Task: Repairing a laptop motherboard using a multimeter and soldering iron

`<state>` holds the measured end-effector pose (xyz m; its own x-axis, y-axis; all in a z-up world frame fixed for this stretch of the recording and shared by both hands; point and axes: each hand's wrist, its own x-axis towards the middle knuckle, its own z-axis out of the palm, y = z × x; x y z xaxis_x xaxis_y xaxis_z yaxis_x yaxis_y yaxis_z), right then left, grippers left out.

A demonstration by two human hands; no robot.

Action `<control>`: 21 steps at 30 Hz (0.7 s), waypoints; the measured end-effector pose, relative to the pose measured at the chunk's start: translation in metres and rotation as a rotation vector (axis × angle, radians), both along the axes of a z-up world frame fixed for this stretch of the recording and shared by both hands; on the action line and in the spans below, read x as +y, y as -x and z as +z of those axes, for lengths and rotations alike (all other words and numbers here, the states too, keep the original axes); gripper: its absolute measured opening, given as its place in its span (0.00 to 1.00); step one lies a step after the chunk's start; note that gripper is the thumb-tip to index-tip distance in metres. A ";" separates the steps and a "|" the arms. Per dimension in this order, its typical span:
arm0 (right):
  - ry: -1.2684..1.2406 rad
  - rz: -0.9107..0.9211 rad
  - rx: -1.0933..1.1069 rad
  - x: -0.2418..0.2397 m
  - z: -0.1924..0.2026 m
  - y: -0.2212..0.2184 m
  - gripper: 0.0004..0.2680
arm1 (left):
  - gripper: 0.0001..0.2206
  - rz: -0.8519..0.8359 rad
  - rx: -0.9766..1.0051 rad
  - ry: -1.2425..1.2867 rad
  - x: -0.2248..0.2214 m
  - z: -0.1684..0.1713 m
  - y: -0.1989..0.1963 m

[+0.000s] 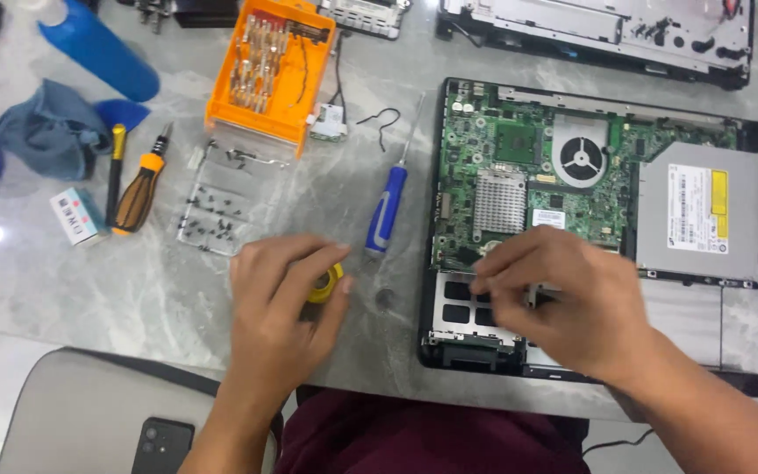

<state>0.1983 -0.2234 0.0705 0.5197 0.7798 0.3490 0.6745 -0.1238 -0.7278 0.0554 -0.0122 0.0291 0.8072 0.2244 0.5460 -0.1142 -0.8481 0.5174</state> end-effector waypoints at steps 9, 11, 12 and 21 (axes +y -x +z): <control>0.255 0.216 -0.159 0.016 -0.013 0.004 0.04 | 0.07 0.080 -0.015 -0.045 0.001 -0.003 0.003; 0.300 0.104 -0.198 0.012 -0.011 0.005 0.05 | 0.07 0.077 0.049 -0.066 0.001 -0.005 0.003; 0.301 0.105 -0.201 0.013 -0.006 0.006 0.05 | 0.07 0.078 0.047 -0.065 0.001 -0.006 0.004; 0.064 -0.028 -0.213 0.018 0.010 0.021 0.02 | 0.08 -0.068 0.180 -0.234 0.001 -0.005 0.008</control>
<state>0.1774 -0.2053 0.0804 0.4611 0.7902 0.4036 0.8078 -0.1856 -0.5595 0.0477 -0.0112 0.0241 0.9043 0.0515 0.4237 -0.0990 -0.9403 0.3257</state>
